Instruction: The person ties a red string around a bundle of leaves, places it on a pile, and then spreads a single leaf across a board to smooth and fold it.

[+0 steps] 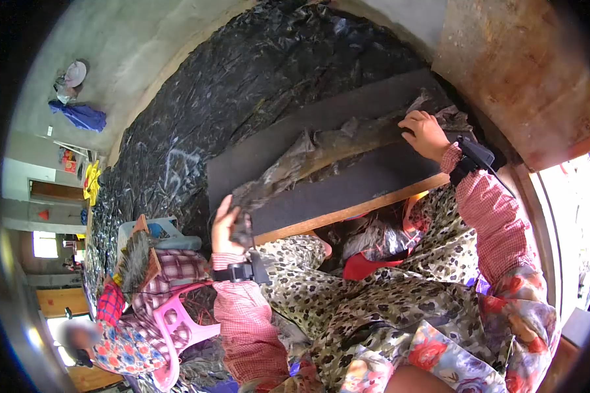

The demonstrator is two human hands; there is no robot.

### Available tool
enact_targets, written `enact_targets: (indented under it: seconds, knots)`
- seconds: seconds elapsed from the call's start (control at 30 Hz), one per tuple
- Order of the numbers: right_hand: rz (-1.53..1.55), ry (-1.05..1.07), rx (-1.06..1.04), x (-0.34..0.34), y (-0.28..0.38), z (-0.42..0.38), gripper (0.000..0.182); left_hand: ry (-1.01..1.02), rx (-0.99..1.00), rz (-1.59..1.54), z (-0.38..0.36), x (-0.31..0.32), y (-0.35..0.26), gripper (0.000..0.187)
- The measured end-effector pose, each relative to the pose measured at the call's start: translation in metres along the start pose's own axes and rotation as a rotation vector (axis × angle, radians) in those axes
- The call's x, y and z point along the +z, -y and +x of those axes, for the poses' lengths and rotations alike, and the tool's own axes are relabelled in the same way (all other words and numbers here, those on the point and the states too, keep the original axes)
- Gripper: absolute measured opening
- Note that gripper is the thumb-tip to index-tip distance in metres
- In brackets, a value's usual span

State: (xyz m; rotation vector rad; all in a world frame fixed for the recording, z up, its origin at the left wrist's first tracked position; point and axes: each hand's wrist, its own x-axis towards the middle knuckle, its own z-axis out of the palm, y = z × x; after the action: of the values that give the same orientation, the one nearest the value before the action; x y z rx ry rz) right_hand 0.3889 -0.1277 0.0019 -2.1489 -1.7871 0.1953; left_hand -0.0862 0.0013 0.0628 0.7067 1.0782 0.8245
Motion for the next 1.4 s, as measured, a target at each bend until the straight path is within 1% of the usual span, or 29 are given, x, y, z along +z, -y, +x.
enact_targets:
  seconds: [0.03,0.07,0.13,0.17,0.2,0.27,0.3,0.33,0.4,0.43,0.53,0.57,0.6,0.7,0.77,0.8,0.87,0.9,0.93,1.0,1.03,1.07,1.13,1.17,1.23,1.27,1.33,1.37,1.4]
  knots:
    - [0.003,-0.002,-0.011,-0.001,-0.003,-0.001,0.029,0.114,-0.012,-0.249,0.02,-0.044,0.005,0.041]
    - [0.005,-0.002,-0.012,-0.001,-0.004,-0.001,0.029,0.042,0.094,-0.556,0.051,-0.091,0.023,0.032]
    - [0.001,-0.105,-0.019,-0.001,-0.004,-0.003,0.027,-0.116,0.075,-0.622,0.037,-0.072,0.011,0.039]
    - [-0.002,-0.104,-0.017,-0.003,-0.007,-0.002,0.027,-0.037,0.075,-0.636,0.034,-0.069,0.009,0.038]
    - [-0.003,-0.087,0.011,-0.006,-0.009,-0.001,0.029,-0.037,0.072,-0.638,0.033,-0.064,0.01,0.038]
    - [-0.005,-0.064,0.035,-0.01,-0.013,0.002,0.031,-0.146,0.136,-0.426,0.028,-0.054,0.014,0.039]
    - [-0.014,-0.072,0.071,-0.013,-0.015,0.004,0.031,-0.289,0.137,-0.232,0.034,-0.053,0.019,0.041]
    - [-0.024,-0.082,0.109,-0.015,-0.018,0.006,0.032,-0.365,0.149,-0.048,0.036,-0.048,0.023,0.049]
    - [-0.049,-0.075,0.116,-0.019,-0.028,0.008,0.035,-0.596,0.33,0.315,0.046,-0.027,0.033,0.058]
    - [-0.086,-0.053,0.121,-0.019,-0.032,0.008,0.037,-0.584,0.326,0.313,0.051,-0.02,0.033,0.058]
    - [-0.161,-0.008,0.11,-0.022,-0.037,0.007,0.042,-0.311,0.798,1.215,0.066,-0.001,0.027,0.05]
    - [-0.191,0.018,0.086,-0.023,-0.037,0.008,0.044,-0.268,0.784,1.24,0.067,0.018,0.022,0.042]
    - [-0.192,0.015,0.081,-0.026,-0.037,0.011,0.044,-0.215,0.791,1.365,0.08,0.022,0.02,0.041]
    - [-0.088,0.097,0.122,-0.031,-0.04,0.023,0.049,-0.162,0.766,1.447,0.117,0.041,0.014,0.041]
    - [0.002,0.049,0.185,-0.03,-0.047,0.033,0.052,-0.156,0.678,1.581,0.135,0.057,0.011,0.044]
    - [-0.004,0.044,0.192,-0.028,-0.051,0.036,0.052,-0.146,0.685,1.577,0.142,0.062,0.012,0.044]
    - [-0.11,0.153,0.159,-0.025,-0.053,0.042,0.055,-0.114,0.552,1.695,0.156,0.07,0.013,0.051]
    - [-0.14,0.153,0.179,-0.025,-0.051,0.043,0.046,-0.101,0.497,1.76,0.162,0.072,0.014,0.058]
    - [-0.144,0.153,0.19,-0.027,-0.051,0.046,0.046,-0.088,0.501,1.759,0.166,0.072,0.017,0.058]
    - [-0.16,0.257,0.158,-0.029,-0.053,0.051,0.033,-0.122,0.262,1.872,0.163,0.079,0.015,0.052]
    - [-0.14,0.205,0.13,-0.029,-0.053,0.05,0.021,-0.134,0.25,1.951,0.168,0.076,0.015,0.049]
    - [-0.14,0.204,0.139,-0.026,-0.055,0.049,0.021,-0.138,0.347,1.923,0.173,0.066,0.019,0.039]
    - [-0.053,-0.075,0.094,-0.02,-0.061,0.049,0.017,-0.07,0.412,1.963,0.174,0.059,0.008,0.027]
    - [-0.054,-0.074,0.097,-0.026,-0.063,0.053,0.017,-0.101,0.511,1.891,0.191,0.042,0.008,0.018]
    - [0.154,-0.313,0.116,-0.042,-0.064,0.061,0.015,-0.252,0.633,1.728,0.167,0.056,-0.013,0.023]
    - [0.281,-0.388,0.188,-0.046,-0.065,0.065,0.015,-0.311,0.718,1.63,0.156,0.061,-0.021,0.027]
    - [0.348,-0.549,0.19,-0.065,-0.059,0.064,0.016,-0.311,1.128,1.563,0.144,0.057,-0.031,0.031]
    - [0.33,-0.592,0.201,-0.074,-0.056,0.061,0.017,-0.33,1.206,1.569,0.132,0.06,-0.033,0.029]
    - [0.311,-0.635,0.212,-0.079,-0.056,0.056,0.018,-0.336,1.207,1.57,0.115,0.064,-0.032,0.029]
